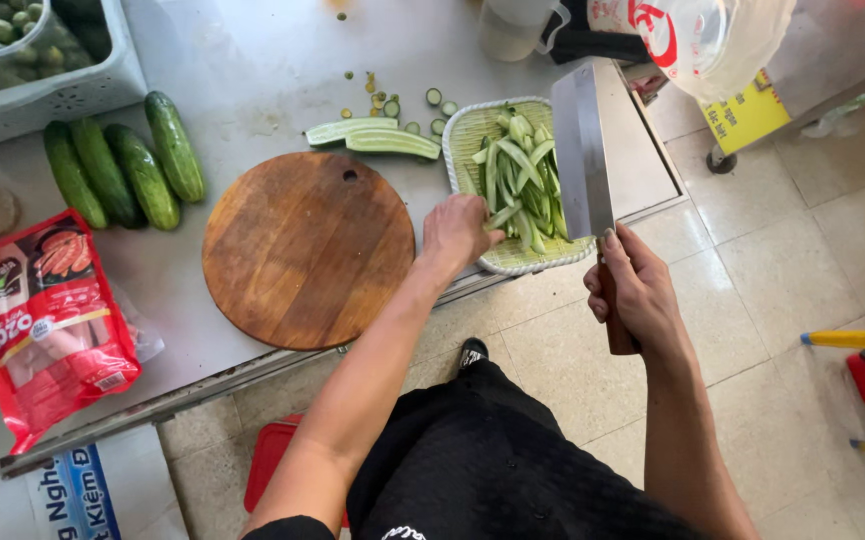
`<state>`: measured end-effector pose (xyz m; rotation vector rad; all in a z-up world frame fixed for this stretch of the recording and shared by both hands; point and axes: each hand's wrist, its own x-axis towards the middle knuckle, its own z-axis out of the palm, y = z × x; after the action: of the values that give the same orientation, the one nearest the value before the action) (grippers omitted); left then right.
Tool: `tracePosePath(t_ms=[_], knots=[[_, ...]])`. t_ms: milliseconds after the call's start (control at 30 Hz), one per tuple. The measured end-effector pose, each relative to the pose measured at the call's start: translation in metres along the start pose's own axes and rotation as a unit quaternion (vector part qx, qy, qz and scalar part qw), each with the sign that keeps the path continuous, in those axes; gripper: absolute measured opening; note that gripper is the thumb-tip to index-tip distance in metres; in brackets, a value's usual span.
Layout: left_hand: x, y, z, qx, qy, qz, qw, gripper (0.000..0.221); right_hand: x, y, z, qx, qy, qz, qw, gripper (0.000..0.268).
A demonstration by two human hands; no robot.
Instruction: The person cuts cucumbers into long strips on a wooden cutting board using a cleaver and places the pieces into a white plastic basket.
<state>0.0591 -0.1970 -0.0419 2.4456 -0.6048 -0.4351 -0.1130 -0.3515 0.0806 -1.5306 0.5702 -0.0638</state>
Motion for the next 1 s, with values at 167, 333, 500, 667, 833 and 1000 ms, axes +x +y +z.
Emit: tracePosePath(t_ms=[167, 333, 500, 667, 833, 1000], knots=[[-0.012, 0.011, -0.007, 0.054, -0.063, 0.032, 0.996, 0.014, -0.004, 0.0, -0.008, -0.012, 0.042, 0.015, 0.999, 0.04], [-0.012, 0.006, -0.045, -0.108, -0.13, 0.037, 0.985, 0.031, 0.0, -0.004, -0.014, -0.014, 0.055, 0.01, 0.998, 0.041], [0.013, 0.006, -0.046, -0.189, -0.011, 0.023, 0.982, 0.044, 0.004, -0.003, -0.013, -0.011, 0.035, 0.002, 0.999, 0.041], [0.044, -0.024, -0.049, -0.046, 0.036, -0.016, 0.998, 0.057, 0.008, -0.003, -0.01, -0.02, 0.013, 0.011, 1.0, 0.044], [0.085, -0.098, -0.098, 0.235, 0.074, -0.038, 0.968, 0.068, 0.006, 0.002, -0.004, -0.035, 0.001, 0.023, 0.999, 0.048], [0.106, -0.121, -0.116, 0.269, -0.023, -0.068, 0.961, 0.079, 0.01, 0.002, 0.003, -0.025, -0.019, 0.023, 0.999, 0.051]])
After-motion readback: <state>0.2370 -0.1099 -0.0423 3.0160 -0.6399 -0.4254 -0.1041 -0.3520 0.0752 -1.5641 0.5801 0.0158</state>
